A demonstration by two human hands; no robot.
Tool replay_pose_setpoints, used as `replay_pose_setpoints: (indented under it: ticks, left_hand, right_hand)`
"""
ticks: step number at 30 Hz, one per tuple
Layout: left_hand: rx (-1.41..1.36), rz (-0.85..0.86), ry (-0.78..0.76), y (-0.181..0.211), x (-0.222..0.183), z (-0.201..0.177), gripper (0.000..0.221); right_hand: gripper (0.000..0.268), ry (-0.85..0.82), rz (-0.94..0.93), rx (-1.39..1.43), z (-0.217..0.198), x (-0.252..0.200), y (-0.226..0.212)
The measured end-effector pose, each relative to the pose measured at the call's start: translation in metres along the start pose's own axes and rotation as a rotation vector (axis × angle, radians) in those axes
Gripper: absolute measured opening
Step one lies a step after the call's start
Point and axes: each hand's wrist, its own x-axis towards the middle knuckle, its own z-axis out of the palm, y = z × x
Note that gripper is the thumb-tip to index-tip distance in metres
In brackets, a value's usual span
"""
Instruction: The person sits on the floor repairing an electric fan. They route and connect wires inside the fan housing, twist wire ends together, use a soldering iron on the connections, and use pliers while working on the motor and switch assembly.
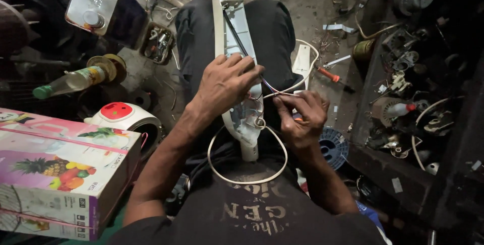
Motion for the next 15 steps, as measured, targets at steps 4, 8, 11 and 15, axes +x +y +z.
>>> replay_pose_setpoints:
  ticks: [4, 8, 11, 15]
  left_hand:
    - [-0.017, -0.007, 0.024, 0.0, -0.001, 0.002, 0.013]
    - [-0.016, -0.002, 0.027, -0.001, -0.003, 0.003, 0.014]
    - [-0.026, 0.0, 0.008, -0.001, -0.004, 0.002, 0.011]
    - [-0.044, -0.011, -0.007, -0.001, -0.005, 0.003, 0.011]
  right_hand:
    - [0.01, 0.014, -0.023, 0.035, -0.004, -0.004, -0.002]
    - [0.008, -0.003, -0.022, -0.006, -0.007, -0.008, -0.004]
    - [0.007, -0.005, -0.013, 0.006, -0.008, -0.01, -0.004]
    - [0.009, -0.012, -0.09, 0.022, -0.01, -0.013, 0.001]
